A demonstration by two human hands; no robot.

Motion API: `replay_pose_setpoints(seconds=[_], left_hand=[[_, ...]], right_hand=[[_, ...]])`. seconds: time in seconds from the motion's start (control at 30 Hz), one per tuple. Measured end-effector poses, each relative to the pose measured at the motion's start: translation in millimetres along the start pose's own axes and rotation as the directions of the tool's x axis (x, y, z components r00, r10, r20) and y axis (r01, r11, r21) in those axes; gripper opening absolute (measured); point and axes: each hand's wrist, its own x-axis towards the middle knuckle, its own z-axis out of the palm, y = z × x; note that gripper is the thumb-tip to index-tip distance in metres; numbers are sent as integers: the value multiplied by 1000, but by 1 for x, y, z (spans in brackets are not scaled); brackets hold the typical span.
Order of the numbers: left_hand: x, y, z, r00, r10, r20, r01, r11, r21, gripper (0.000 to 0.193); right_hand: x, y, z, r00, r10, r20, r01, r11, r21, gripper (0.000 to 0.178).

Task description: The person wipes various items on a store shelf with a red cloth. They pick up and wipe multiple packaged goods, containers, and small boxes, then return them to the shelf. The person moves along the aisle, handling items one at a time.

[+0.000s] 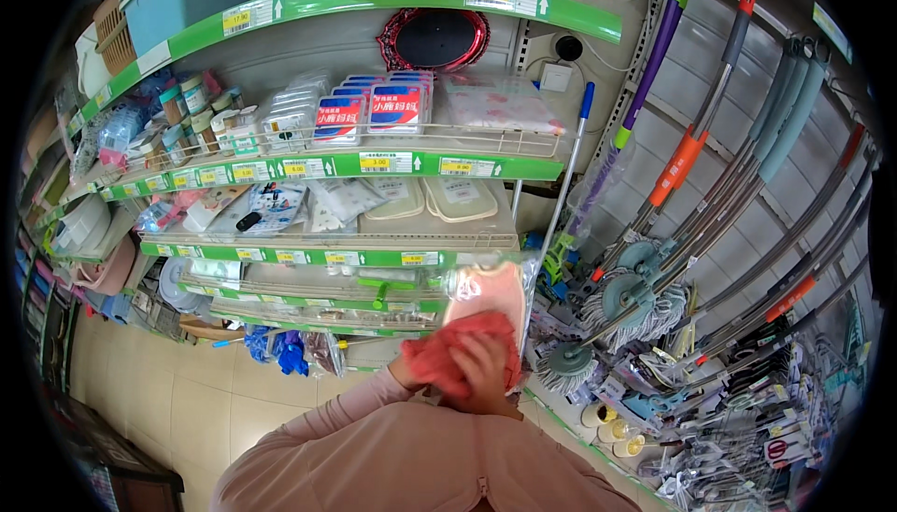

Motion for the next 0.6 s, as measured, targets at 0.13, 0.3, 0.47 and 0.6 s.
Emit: replay_pose_setpoints(seconds=[0.13, 0.3, 0.47, 0.6], left_hand=[[-9, 19, 1, 999, 36, -19, -37, 997, -62, 41], [-19, 33, 14, 998, -46, -53, 44, 998, -38, 37], [-13, 31, 4, 998, -15, -54, 6, 988, -152, 34], [-16, 28, 8, 990, -38, -134, 44, 998, 45, 35]], right_hand=[[6, 14, -7, 992, -74, 101, 94, 972, -217, 52], [22, 47, -22, 901, 302, -312, -251, 948, 194, 47], [0, -7, 8, 996, 56, -68, -62, 994, -85, 56], [8, 11, 8, 986, 110, -127, -119, 991, -67, 64]])
